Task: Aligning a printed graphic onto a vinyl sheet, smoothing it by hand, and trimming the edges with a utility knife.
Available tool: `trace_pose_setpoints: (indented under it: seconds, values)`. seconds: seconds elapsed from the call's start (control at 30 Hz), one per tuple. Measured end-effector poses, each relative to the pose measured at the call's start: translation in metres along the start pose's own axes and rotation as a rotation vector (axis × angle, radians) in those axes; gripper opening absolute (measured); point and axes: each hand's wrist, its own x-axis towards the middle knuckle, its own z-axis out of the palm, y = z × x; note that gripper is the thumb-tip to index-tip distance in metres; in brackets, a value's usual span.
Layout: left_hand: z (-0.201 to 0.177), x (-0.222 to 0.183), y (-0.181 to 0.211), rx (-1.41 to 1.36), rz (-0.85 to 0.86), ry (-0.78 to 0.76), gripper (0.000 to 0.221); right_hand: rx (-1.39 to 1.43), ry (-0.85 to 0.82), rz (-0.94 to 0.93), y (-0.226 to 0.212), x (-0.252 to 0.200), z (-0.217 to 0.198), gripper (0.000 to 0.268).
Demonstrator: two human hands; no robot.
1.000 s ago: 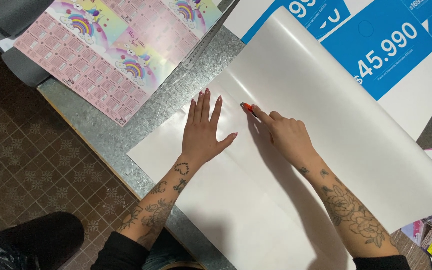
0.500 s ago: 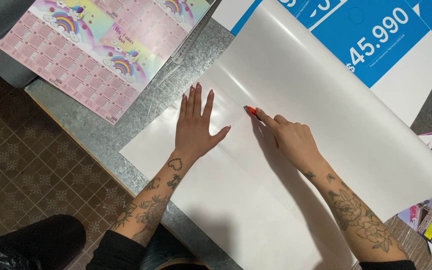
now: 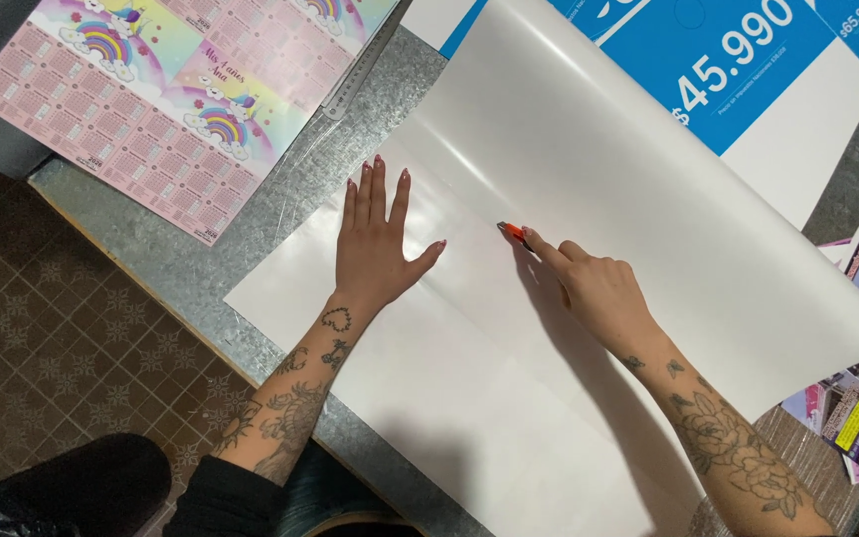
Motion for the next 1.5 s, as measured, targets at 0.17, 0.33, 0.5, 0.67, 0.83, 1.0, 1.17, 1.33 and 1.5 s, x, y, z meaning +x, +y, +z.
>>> trace_pose_setpoints:
  seconds: [0.17,0.33,0.5,0.67,0.83,1.0,1.17,1.33,1.5]
  values:
    - [0.001,0.001,0.000,-0.012,-0.008,-0.018,0.107,-0.006,-0.009,0.021,0.002,-0.013,-0.002,0.065]
    - [-0.002,0.001,0.001,0.003,-0.028,-0.042,0.107,0.022,-0.020,0.030,0.004,-0.026,-0.004,0.063]
    - [-0.005,0.001,0.002,0.012,-0.021,-0.042,0.106,0.027,-0.024,0.044,0.010,-0.036,0.001,0.059]
    - [-0.007,0.001,0.003,0.021,-0.023,-0.051,0.106,0.034,-0.019,0.046,0.013,-0.049,-0.006,0.056]
    - [-0.006,0.000,0.002,0.017,-0.014,-0.042,0.106,0.052,-0.030,0.060,0.022,-0.064,0.003,0.055]
    - [-0.009,0.001,0.003,-0.008,0.000,-0.021,0.106,0.049,-0.028,0.070,0.027,-0.076,0.004,0.055]
    - [-0.008,0.000,0.003,-0.011,0.011,-0.013,0.107,0.093,-0.024,0.070,0.034,-0.088,0.005,0.051]
    - [-0.007,-0.001,0.002,-0.017,0.012,-0.005,0.106,0.041,-0.050,0.082,0.050,-0.100,0.017,0.054]
    - [-0.006,-0.001,0.001,-0.034,0.023,0.011,0.107,0.013,-0.052,0.088,0.063,-0.113,0.030,0.056]
